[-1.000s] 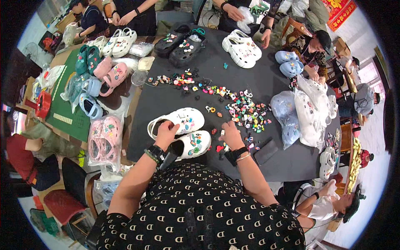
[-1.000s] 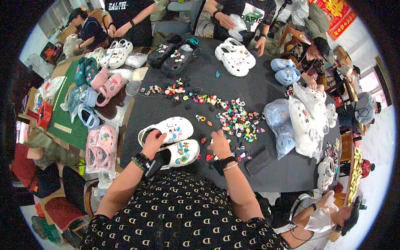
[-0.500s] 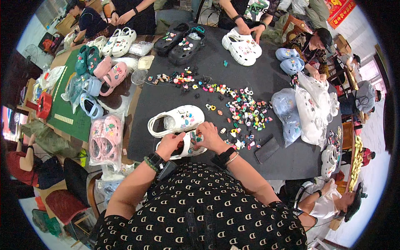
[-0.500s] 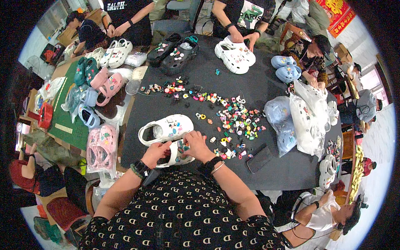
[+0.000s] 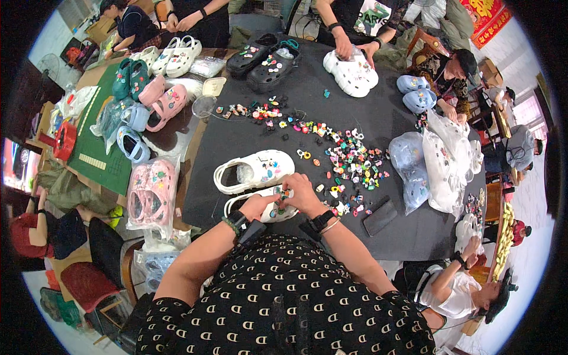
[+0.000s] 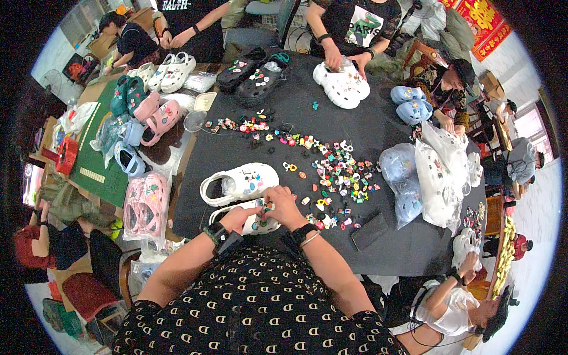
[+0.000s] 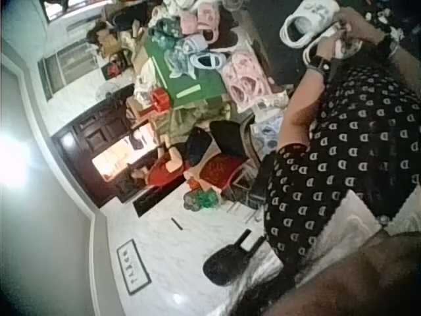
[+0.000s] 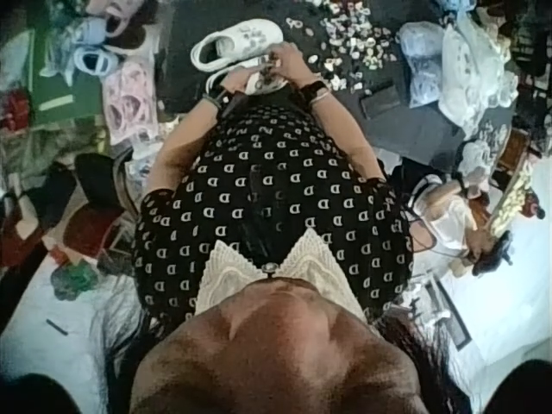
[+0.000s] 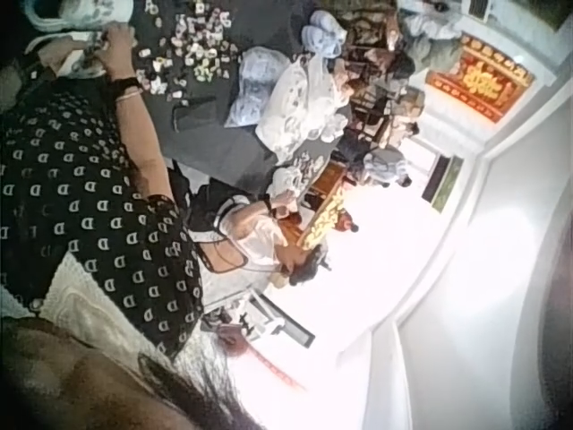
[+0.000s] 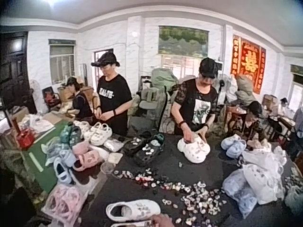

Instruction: Decorating plastic clogs with charms and packing them into bags.

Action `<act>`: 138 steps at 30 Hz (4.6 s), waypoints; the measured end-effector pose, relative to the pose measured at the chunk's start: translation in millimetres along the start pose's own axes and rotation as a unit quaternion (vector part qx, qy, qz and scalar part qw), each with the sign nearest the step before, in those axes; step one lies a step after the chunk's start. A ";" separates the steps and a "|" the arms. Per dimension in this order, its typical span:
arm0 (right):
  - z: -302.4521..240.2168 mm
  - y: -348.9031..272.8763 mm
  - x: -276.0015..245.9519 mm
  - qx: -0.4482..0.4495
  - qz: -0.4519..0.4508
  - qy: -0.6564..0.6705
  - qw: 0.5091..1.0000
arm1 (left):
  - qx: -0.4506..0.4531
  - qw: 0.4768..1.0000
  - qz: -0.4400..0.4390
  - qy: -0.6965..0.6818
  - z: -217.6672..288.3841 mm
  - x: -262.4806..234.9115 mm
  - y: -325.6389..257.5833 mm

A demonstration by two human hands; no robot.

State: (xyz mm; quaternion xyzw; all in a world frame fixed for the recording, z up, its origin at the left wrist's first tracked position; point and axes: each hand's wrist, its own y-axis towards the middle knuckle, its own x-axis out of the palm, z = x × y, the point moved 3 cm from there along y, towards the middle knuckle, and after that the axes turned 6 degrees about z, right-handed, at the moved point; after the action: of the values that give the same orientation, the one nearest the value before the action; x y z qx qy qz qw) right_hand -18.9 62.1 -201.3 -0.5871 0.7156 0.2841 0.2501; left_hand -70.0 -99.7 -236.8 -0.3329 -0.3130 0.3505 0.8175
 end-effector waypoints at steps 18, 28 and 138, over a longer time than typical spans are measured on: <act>-1.2 -46.0 7.4 -0.054 0.090 0.012 0.994 | 0.008 0.979 -0.107 -0.171 -10.2 2.9 -2.4; -2.2 -50.1 8.4 -0.046 0.082 0.018 0.995 | 0.036 0.981 -0.085 -0.168 -15.4 1.7 -1.7; 18.2 42.1 -34.3 0.092 0.039 0.096 0.990 | 0.180 0.960 0.202 0.069 67.3 -37.1 21.0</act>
State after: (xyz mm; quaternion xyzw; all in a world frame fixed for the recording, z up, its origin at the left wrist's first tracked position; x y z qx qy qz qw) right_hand -53.4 105.0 -185.8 -0.5577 0.7818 0.1689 0.2219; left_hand -148.6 -95.7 -224.0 -0.2601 -0.1140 0.5350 0.7957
